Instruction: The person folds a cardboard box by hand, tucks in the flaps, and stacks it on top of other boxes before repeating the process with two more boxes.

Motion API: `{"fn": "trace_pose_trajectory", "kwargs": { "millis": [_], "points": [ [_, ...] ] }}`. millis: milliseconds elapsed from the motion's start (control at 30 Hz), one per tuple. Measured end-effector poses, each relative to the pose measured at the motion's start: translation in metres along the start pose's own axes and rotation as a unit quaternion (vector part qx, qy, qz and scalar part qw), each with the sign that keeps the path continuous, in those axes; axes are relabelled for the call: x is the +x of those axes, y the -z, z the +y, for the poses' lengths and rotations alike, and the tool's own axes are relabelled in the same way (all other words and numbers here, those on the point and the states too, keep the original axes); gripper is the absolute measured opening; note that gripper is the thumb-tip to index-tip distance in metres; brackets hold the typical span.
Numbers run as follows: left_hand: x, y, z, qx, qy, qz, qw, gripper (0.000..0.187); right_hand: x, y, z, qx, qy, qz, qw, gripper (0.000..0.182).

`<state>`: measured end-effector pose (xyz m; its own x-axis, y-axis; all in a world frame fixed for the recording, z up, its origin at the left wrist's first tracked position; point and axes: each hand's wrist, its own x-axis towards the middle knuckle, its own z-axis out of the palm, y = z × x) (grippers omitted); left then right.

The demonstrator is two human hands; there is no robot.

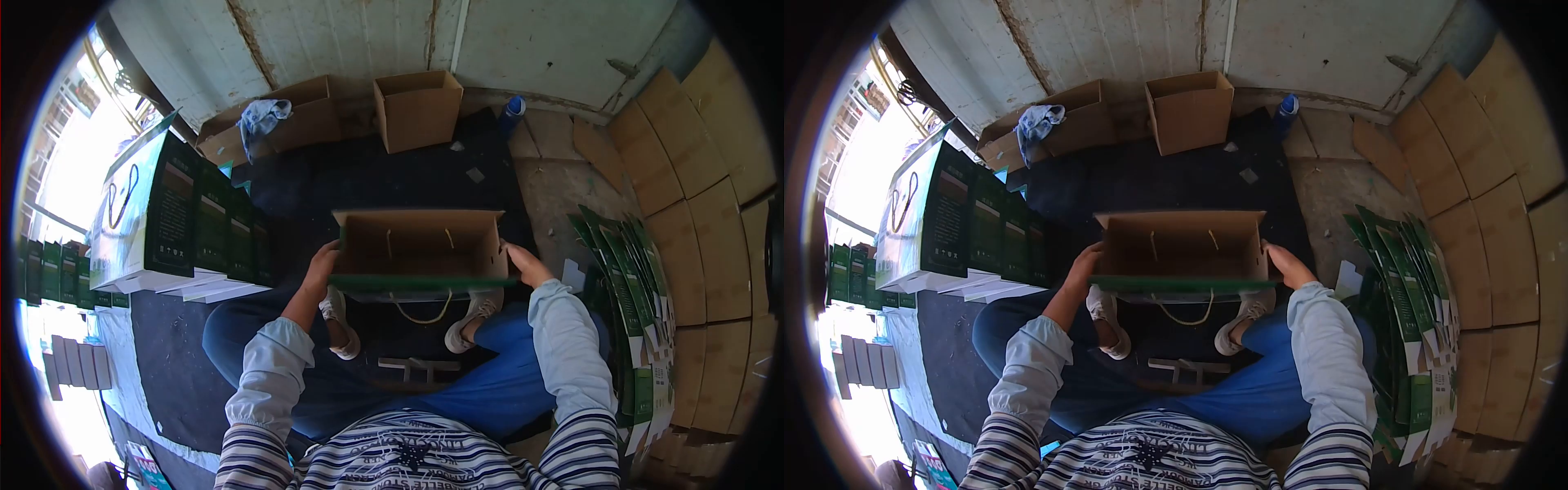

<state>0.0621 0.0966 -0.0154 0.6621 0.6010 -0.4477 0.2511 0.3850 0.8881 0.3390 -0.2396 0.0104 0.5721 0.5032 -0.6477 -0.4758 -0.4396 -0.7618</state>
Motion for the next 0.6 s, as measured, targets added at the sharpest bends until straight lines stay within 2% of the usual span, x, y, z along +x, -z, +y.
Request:
{"fn": "trace_pose_trajectory", "kwargs": {
  "millis": [33,133,200,233,300,400,500,533,600],
  "points": [
    [0.003,0.0,-0.005,0.099,-0.019,0.015,0.995,0.034,0.006,-0.002,0.003,-0.059,0.02,0.02,0.998,0.042],
    [0.019,0.007,-0.011,0.19,-0.087,0.003,0.978,0.035,0.019,0.004,0.011,-0.225,0.095,0.072,0.967,0.042],
    [0.008,-0.003,0.008,0.392,-0.172,0.014,0.904,0.034,0.024,0.009,0.008,-0.322,0.168,0.092,0.927,0.043],
    [0.0,-0.011,0.02,0.486,-0.212,0.02,0.848,0.033,0.025,0.01,0.006,-0.32,0.179,0.084,0.926,0.043],
    [-0.007,-0.021,0.031,0.517,-0.2,0.001,0.832,0.033,0.024,0.008,-0.002,-0.317,0.203,0.069,0.924,0.044],
    [0.005,-0.022,0.024,0.548,-0.191,-0.025,0.814,0.038,0.027,0.003,-0.009,-0.399,0.183,-0.003,0.898,0.048],
    [0.018,-0.024,0.02,0.568,-0.15,-0.054,0.808,0.049,0.034,-0.005,-0.017,-0.414,0.103,-0.048,0.903,0.048],
    [0.018,-0.024,0.02,0.574,-0.13,-0.062,0.806,0.053,0.032,-0.01,-0.017,-0.466,0.112,-0.034,0.877,0.046],
    [0.008,-0.028,0.022,0.617,-0.157,-0.07,0.768,0.056,0.016,-0.027,-0.024,-0.564,0.135,-0.001,0.815,0.042]
  ]
}}
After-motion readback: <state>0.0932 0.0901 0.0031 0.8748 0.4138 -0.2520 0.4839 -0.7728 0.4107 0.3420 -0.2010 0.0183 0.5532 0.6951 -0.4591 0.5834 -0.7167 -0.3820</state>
